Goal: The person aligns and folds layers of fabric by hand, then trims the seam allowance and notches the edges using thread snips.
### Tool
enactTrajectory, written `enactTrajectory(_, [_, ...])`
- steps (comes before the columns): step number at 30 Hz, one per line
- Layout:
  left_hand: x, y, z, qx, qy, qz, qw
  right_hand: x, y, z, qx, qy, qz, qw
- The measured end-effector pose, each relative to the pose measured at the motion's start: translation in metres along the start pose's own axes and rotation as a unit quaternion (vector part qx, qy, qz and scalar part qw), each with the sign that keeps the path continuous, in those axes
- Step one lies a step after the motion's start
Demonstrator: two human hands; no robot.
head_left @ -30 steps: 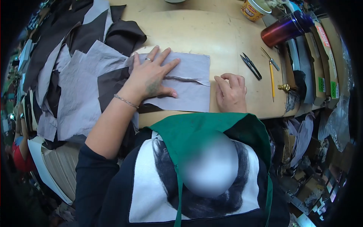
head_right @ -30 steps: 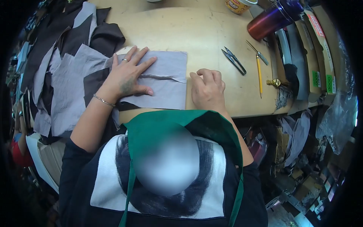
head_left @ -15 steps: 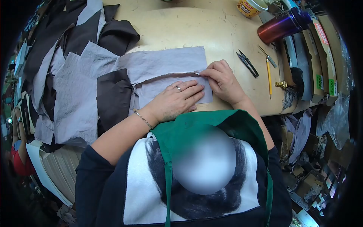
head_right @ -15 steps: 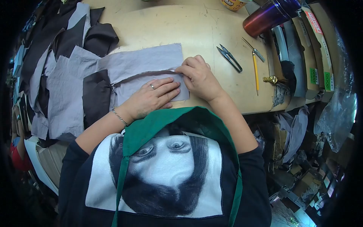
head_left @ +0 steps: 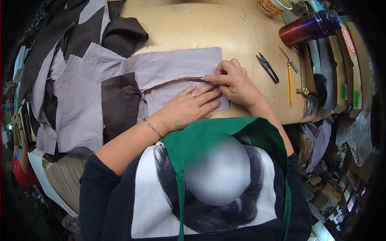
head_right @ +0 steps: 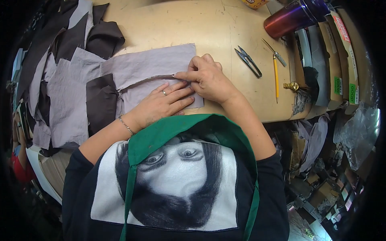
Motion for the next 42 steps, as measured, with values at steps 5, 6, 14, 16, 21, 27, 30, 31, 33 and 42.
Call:
enactTrajectory(5, [0.000,0.002,0.000,-0.019,0.020,0.058,0.998,-0.005,-0.003,-0.003,0.036,-0.011,-0.046,0.998])
enactTrajectory(6, [-0.001,0.002,0.001,-0.019,0.020,0.056,0.998,-0.006,-0.004,-0.004,0.040,-0.009,-0.059,0.997])
enactTrajectory(14, [-0.002,-0.001,0.001,-0.011,0.020,0.045,0.999,-0.025,-0.018,-0.010,0.024,-0.017,0.038,0.999])
enactTrajectory(16, [-0.001,-0.002,0.001,-0.005,0.012,0.031,0.999,-0.015,-0.029,0.001,-0.044,0.012,0.157,0.987])
enactTrajectory(21, [0.001,-0.001,0.001,0.019,-0.013,-0.004,1.000,0.056,-0.052,0.050,0.147,0.155,0.229,0.950])
enactTrajectory(27, [0.000,0.001,0.003,0.011,-0.019,0.014,1.000,0.093,-0.048,0.072,0.212,0.195,0.243,0.926])
enactTrajectory(30, [0.001,-0.002,0.004,0.006,-0.018,0.016,1.000,0.080,-0.038,0.074,0.194,0.180,0.232,0.936])
enactTrajectory(31, [0.001,-0.002,0.004,0.003,-0.014,0.016,1.000,0.075,-0.038,0.076,0.185,0.164,0.229,0.941])
enactTrajectory(33, [0.002,-0.002,0.003,0.002,-0.010,0.022,1.000,0.059,-0.036,0.067,0.146,0.134,0.214,0.956])
enactTrajectory(42, [-0.001,0.001,-0.001,0.017,-0.003,0.007,1.000,0.023,-0.024,0.003,0.280,-0.105,0.069,0.952])
Point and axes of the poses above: each hand's wrist, its own x-axis away from the middle knuckle, its own y-axis out of the palm, z = x × y, the point moved 1 cm from there along -x, towards the middle knuckle, and after that the axes turned 10 degrees about -y, right-handed, at the moved point
